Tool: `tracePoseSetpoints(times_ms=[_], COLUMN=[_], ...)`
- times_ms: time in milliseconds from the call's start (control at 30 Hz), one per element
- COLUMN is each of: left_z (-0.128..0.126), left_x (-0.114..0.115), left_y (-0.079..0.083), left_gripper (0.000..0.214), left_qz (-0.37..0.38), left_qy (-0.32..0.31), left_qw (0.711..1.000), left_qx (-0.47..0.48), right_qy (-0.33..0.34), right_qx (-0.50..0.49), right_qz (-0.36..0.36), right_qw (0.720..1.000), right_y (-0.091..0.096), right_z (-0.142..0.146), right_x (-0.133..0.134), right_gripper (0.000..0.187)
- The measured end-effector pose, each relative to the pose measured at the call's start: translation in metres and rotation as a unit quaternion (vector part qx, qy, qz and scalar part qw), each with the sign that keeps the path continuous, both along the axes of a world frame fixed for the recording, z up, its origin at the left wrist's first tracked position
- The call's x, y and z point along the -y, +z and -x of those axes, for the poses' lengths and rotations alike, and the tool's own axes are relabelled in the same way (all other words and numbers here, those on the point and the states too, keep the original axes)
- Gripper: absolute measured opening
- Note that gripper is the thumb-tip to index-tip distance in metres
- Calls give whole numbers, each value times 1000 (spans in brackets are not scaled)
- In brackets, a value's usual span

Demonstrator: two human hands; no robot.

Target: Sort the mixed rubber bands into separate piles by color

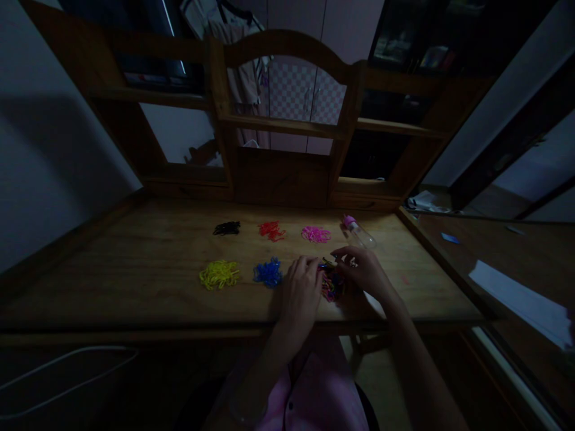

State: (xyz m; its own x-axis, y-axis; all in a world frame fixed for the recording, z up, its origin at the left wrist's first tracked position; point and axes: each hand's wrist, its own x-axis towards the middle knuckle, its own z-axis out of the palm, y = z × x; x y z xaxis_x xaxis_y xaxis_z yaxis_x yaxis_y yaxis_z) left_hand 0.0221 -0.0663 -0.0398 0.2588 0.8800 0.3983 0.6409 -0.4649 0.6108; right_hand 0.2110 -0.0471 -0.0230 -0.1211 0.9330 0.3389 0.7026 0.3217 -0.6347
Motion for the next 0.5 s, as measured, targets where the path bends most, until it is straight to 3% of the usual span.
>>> tracePoseSetpoints(times_ms=[100,233,500], left_z=[-5,-9,-12], left_x=[-6,-15,-19], left_y=[1,3,0], left_gripper=[26,21,9], left_qz=[-7,-20,-31], left_qy=[42,32,29], left_qw=[997,993,996], left_qx=[-57,-109,-73], right_qy=[-12,-58,-104], right_qx=[-20,-55,-172], right_qz=[-19,-28,0], right_qw=[1000,996,980], right_y=[5,6,2], right_z=[3,3,-8], right_x=[6,13,21], right_gripper=[20,16,30])
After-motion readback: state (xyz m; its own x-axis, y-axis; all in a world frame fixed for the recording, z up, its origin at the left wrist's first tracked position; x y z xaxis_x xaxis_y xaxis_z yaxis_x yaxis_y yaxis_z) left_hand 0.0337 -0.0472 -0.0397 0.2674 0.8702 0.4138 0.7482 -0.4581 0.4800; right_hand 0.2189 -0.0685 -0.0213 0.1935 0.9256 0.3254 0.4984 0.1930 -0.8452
